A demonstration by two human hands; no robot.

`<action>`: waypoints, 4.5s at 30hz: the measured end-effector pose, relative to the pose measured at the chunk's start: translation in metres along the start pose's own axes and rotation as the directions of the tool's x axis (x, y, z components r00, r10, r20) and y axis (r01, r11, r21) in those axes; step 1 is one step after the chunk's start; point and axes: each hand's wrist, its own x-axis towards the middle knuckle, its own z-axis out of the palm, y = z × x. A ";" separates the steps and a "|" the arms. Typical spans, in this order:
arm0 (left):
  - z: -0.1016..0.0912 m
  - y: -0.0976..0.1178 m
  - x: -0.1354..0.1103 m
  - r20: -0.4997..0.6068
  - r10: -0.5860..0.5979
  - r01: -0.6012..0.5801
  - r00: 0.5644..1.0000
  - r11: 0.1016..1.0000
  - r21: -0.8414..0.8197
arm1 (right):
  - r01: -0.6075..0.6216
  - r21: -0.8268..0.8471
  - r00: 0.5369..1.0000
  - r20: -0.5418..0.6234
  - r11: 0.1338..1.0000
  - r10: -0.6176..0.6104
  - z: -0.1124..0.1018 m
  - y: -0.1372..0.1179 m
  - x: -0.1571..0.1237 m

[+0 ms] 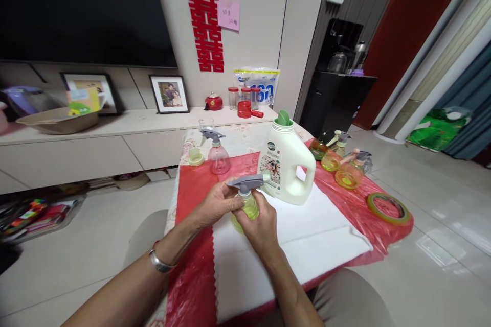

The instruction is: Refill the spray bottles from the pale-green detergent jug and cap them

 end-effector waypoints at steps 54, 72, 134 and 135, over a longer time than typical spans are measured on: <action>0.010 -0.023 -0.006 -0.223 0.016 -0.045 0.975 0.991 -0.125 | -0.047 0.212 0.994 0.103 0.976 0.025 0.000 0.022 -0.002; 0.007 -0.017 -0.005 -0.122 0.012 -0.002 0.992 0.997 0.080 | -0.080 0.262 0.986 0.160 0.962 0.038 -0.004 0.023 -0.001; 0.004 -0.043 -0.020 -0.446 0.054 0.012 0.893 0.990 0.143 | -0.175 0.267 0.910 0.410 0.948 0.052 -0.023 0.016 0.005; 0.003 -0.047 -0.021 -0.469 0.026 0.013 0.883 0.997 0.080 | -0.184 0.263 0.911 0.407 0.947 0.064 -0.022 0.015 0.005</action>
